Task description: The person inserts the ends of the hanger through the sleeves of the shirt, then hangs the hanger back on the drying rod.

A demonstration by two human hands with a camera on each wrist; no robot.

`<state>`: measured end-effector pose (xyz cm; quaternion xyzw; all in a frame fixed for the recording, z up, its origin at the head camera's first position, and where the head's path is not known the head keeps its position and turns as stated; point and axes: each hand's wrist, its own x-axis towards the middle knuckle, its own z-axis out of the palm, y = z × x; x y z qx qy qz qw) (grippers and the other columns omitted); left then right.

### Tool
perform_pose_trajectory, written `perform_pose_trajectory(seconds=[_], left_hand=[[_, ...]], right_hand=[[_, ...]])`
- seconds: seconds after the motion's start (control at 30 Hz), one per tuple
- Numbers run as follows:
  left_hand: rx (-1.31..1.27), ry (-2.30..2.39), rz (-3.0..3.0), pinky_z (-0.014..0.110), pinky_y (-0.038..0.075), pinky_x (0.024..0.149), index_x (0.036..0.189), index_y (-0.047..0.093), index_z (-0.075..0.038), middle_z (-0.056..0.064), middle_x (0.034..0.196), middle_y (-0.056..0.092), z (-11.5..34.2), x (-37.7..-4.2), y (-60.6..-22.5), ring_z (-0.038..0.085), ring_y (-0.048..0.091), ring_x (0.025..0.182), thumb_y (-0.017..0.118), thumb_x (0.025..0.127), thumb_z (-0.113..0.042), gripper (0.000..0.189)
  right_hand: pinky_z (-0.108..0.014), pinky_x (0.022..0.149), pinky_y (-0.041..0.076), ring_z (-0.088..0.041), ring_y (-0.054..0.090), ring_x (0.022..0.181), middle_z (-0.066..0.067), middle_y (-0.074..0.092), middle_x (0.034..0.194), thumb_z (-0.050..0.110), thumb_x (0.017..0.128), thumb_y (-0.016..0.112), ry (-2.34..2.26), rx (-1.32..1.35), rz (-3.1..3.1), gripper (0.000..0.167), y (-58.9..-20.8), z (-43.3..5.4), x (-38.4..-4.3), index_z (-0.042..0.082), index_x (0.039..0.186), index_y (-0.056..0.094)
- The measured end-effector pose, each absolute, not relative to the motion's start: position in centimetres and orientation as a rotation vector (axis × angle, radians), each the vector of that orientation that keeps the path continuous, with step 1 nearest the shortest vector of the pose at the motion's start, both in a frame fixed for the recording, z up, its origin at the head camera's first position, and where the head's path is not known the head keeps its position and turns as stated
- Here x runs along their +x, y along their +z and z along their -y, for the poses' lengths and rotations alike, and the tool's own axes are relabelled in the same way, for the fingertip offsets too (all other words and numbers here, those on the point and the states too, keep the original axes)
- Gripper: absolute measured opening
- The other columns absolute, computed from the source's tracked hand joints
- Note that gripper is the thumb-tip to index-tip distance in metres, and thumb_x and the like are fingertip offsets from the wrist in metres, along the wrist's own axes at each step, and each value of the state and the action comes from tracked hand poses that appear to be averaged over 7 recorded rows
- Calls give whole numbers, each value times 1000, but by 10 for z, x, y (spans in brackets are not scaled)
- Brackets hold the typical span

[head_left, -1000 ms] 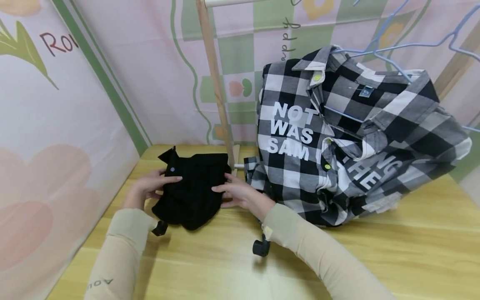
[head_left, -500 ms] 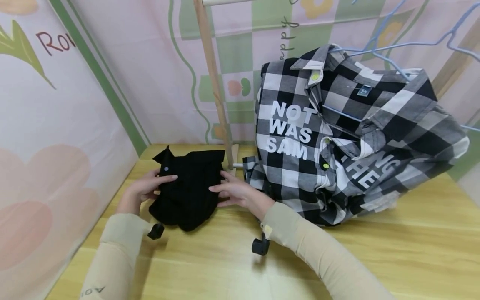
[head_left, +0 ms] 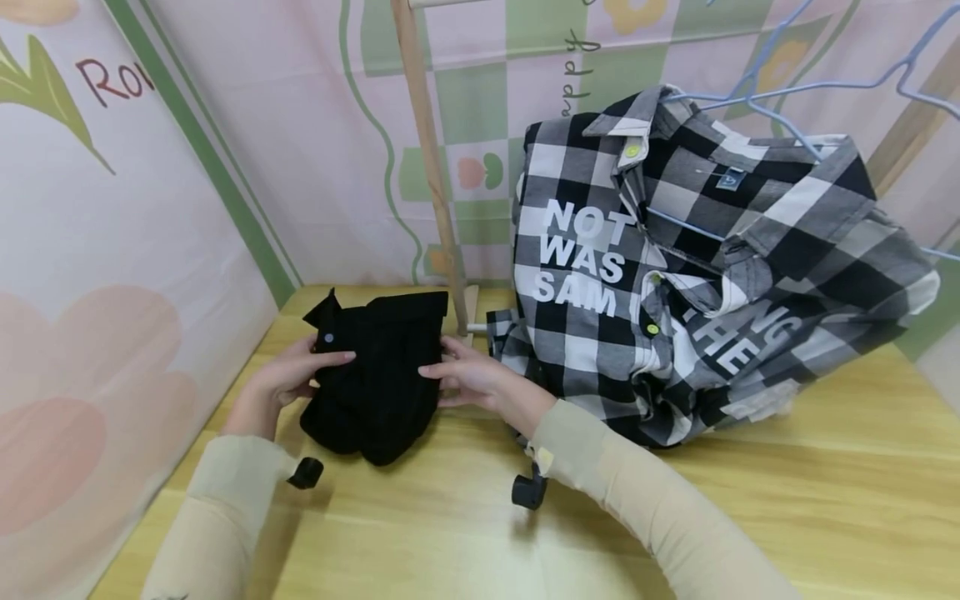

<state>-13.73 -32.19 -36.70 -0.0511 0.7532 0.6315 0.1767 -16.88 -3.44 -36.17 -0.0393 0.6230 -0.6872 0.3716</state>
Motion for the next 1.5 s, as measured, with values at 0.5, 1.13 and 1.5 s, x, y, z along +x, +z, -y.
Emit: perform_pose_trajectory(seconds=[0.5, 1.13, 1.5], left_hand=[[-90, 1784, -2147, 43, 57, 88, 155, 25, 5, 27, 152, 38, 303, -121, -354, 20, 66, 102, 64, 102, -24, 72], [47, 1755, -2087, 55, 52, 95, 154, 30, 1, 25, 145, 49, 268, -104, -349, 31, 60, 119, 68, 99, -23, 71], [110, 1738, -2050, 55, 53, 94, 152, 33, 0, 25, 143, 54, 240, -93, -347, 34, 62, 119, 71, 97, -23, 71]], right_hand=[[-62, 113, 32, -43, 46, 137, -18, 12, 169, 4, 103, 57, -1734, -171, -1586, 87, -345, 15, -156, 14, 166, -3], [-60, 113, 33, -40, 41, 142, -21, 13, 168, 8, 103, 57, -1615, -192, -1630, 89, -334, -32, -138, 12, 164, -8], [-61, 113, 31, -44, 35, 144, -25, 0, 168, 10, 102, 59, -1577, -218, -1645, 92, -330, -69, -123, 6, 163, -10]])
